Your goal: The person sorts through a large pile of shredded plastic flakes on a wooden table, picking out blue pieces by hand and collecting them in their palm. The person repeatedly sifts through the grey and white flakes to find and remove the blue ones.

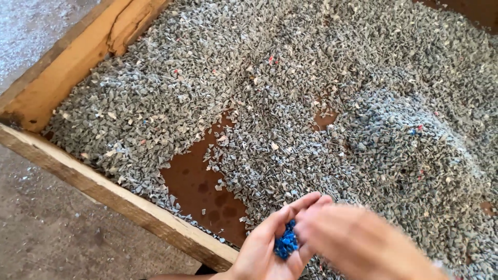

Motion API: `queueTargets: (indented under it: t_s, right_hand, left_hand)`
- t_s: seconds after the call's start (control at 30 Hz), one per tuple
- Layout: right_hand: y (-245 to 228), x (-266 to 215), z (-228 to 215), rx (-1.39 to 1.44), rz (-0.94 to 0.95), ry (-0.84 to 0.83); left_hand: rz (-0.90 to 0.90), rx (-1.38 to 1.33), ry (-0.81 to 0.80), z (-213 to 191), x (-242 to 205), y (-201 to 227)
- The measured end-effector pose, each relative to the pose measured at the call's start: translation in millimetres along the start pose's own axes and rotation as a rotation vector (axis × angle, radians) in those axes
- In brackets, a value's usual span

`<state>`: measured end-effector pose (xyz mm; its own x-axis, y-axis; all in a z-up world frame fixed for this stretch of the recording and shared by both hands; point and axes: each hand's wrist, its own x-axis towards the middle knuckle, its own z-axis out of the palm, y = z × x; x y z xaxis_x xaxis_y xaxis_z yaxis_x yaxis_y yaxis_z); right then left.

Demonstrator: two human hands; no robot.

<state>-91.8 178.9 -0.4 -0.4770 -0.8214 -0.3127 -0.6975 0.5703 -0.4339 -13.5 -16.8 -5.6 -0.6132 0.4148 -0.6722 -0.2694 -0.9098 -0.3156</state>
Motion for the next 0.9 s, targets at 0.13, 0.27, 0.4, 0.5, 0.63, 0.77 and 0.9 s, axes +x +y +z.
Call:
queueTargets:
  t_s: [0.13, 0.27, 0.4, 0.5, 0.63, 0.77, 0.9]
  right_hand:
    - [-69.6, -3.0, -42.7, -0.398, -0.376, 0.471]
    - [-47.3, -11.4, -42.0, -0.190, -0.327, 0.616]
    - [-0.1, -8.0, -46.9, -0.315, -0.217, 0.646]
    - [41.3, -9.7, -47.3, -0.397, -0.141, 0.656]
    - [81.2, -4.2, -47.6, -0.476, 0.134, 0.595]
    - [82.6, 6.8, -46.3, -0.529, 0.114, 0.606]
    - [79.0, 18.5, -47.9, -0.712, 0.084, 0.562]
  left_hand:
    - [-0.089, 0.021, -0.177, -3.7, -4.3, 4.5]
    - [-0.030, -0.026, -0.168, -10.7, 2.6, 8.9]
    - [-0.023, -0.048, -0.044, 5.4, -7.3, 13.8]
    - [-0.021, -0.062, 0.043, 12.7, -11.7, 14.2]
    - [-0.001, -0.024, 0.074, 12.7, -14.3, 13.1]
    - [0.005, 0.007, 0.083, 13.5, -15.9, 13.7]
    - [0.021, 0.025, 0.090, 16.8, -16.7, 12.6]
